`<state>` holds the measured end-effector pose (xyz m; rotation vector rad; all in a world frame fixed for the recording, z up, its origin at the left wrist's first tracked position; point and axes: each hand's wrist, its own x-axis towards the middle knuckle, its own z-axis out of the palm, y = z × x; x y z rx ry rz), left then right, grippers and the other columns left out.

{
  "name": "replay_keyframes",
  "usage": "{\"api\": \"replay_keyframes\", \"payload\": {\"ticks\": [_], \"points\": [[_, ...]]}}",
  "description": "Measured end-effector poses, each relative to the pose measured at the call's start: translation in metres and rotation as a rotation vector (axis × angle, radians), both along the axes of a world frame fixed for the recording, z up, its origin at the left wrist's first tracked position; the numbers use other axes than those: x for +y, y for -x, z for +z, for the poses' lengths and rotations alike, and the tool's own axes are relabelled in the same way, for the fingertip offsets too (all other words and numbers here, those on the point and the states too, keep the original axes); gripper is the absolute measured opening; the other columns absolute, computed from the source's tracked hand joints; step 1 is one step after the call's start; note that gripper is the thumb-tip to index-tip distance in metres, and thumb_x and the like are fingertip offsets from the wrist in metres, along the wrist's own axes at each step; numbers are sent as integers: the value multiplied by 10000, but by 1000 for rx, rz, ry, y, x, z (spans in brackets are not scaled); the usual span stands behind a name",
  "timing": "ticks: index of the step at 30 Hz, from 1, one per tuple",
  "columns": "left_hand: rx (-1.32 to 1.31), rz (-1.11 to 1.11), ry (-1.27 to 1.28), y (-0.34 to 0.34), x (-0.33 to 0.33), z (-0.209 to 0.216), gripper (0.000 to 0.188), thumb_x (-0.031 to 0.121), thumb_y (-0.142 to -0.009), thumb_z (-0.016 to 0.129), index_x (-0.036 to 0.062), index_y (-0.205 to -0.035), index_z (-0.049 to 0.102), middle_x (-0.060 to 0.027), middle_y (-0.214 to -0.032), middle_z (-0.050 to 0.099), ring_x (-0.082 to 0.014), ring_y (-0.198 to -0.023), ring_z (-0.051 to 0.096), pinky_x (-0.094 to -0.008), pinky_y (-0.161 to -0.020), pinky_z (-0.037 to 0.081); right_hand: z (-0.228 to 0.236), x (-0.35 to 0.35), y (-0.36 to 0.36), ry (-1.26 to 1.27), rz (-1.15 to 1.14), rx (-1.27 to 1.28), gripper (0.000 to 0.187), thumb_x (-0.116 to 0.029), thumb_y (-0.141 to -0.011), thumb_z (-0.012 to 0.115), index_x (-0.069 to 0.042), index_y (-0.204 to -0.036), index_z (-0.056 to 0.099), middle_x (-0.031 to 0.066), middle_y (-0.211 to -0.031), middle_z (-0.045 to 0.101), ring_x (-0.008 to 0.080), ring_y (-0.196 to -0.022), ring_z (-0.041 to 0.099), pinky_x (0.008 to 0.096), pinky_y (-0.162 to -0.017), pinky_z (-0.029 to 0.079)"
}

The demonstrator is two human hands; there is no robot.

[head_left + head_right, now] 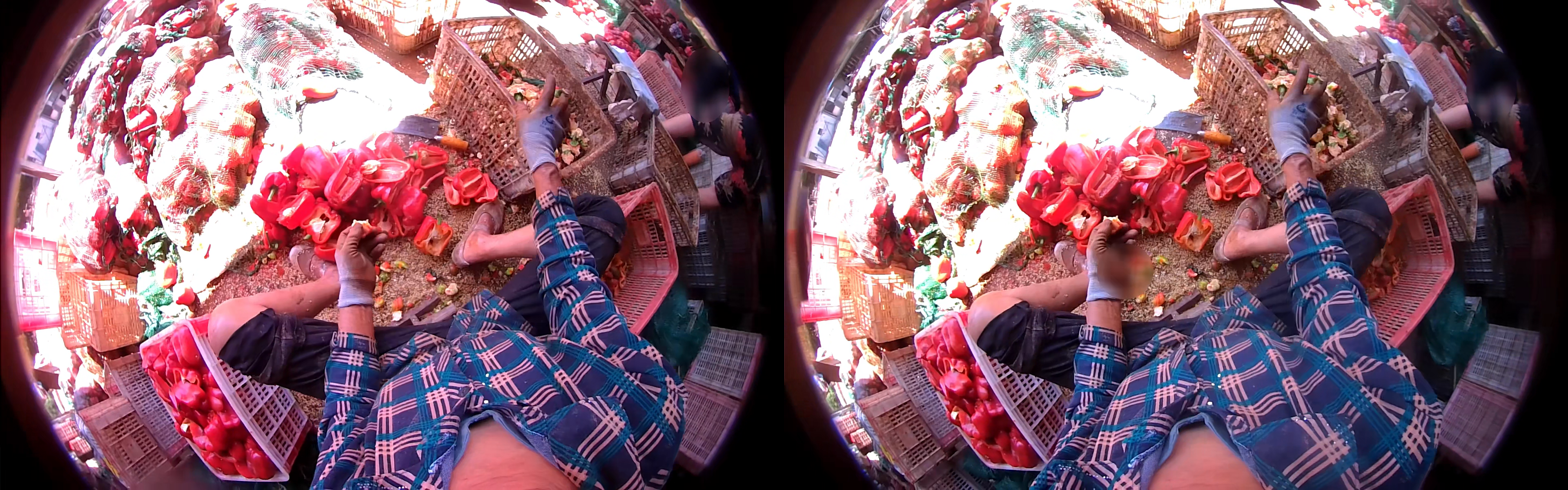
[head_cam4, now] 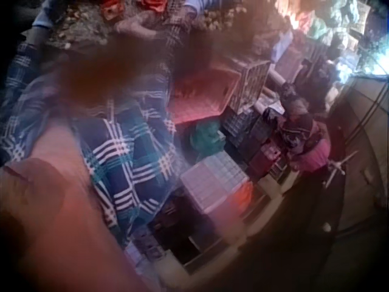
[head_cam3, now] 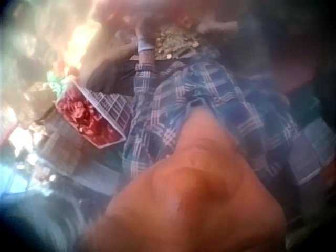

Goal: The person cleans red bell peppers by cutting them open with a knife, removing the seeds and stems by hand, and placing the cleaned pieces into a crate.

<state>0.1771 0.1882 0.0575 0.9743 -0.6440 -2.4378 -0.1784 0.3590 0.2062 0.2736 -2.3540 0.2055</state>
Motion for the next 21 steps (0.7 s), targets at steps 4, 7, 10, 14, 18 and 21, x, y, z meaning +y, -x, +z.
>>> {"api": "replay_keyframes", "payload": {"ticks": [4, 7, 10, 14, 18, 21], "points": [[120, -168, -117, 6, -2, -10, 110, 189, -923, 598, 89, -964, 616, -95, -955, 681, -276, -877, 682, -354, -708, 540, -53, -60, -13, -115, 611, -607, 669, -303, -816, 701, -208, -1417, 423, 135, -1389, 473, 304, -1262, 493, 426, -1055, 405], [139, -84, -109, 8, 11, 2, 136, 156, -902, 603, 95, -1023, 595, -106, -985, 677, -287, -878, 686, -365, -701, 552, -101, -128, -47, -293, 979, -845, 618, -228, -794, 667, -267, -1377, 468, 124, -1371, 491, 318, -1248, 502, 437, -1031, 421], [117, -134, -137, 9, 14, -13, 223, 149, -901, 593, 100, -1116, 561, -122, -1030, 668, -305, -895, 683, -366, -715, 562, -147, -180, -64, -548, 1070, -962, 624, -192, -811, 630, -287, -1402, 456, 136, -1401, 476, 323, -1270, 496, 451, -1033, 427], [53, -107, -154, 2, 17, -16, 214, 164, -921, 568, 92, -1122, 555, -114, -1055, 660, -308, -904, 678, -373, -728, 562, -192, -209, -91, -635, 1074, -1096, 516, -234, -810, 631, -229, -1319, 542, 156, -1238, 596, 355, -1100, 609, 445, -916, 500], [-7, -62, -144, 4, 20, -12, 219, 180, -923, 567, 96, -1124, 550, -81, -1023, 650, -287, -882, 679, -365, -729, 557, -166, -194, -97, -756, 973, -1036, 403, -337, -808, 626, -181, -1179, 608, 186, -1099, 647, 339, -1022, 642, 450, -847, 515], [-100, -32, -82, 2, 18, -23, 229, 247, -941, 573, 114, -1125, 548, -50, -1003, 634, -254, -873, 675, -362, -718, 556, -150, -169, -114, -584, 1037, -956, 438, -419, -783, 650, -120, -1099, 610, 162, -1033, 665, 325, -997, 649, 442, -819, 516]]}}
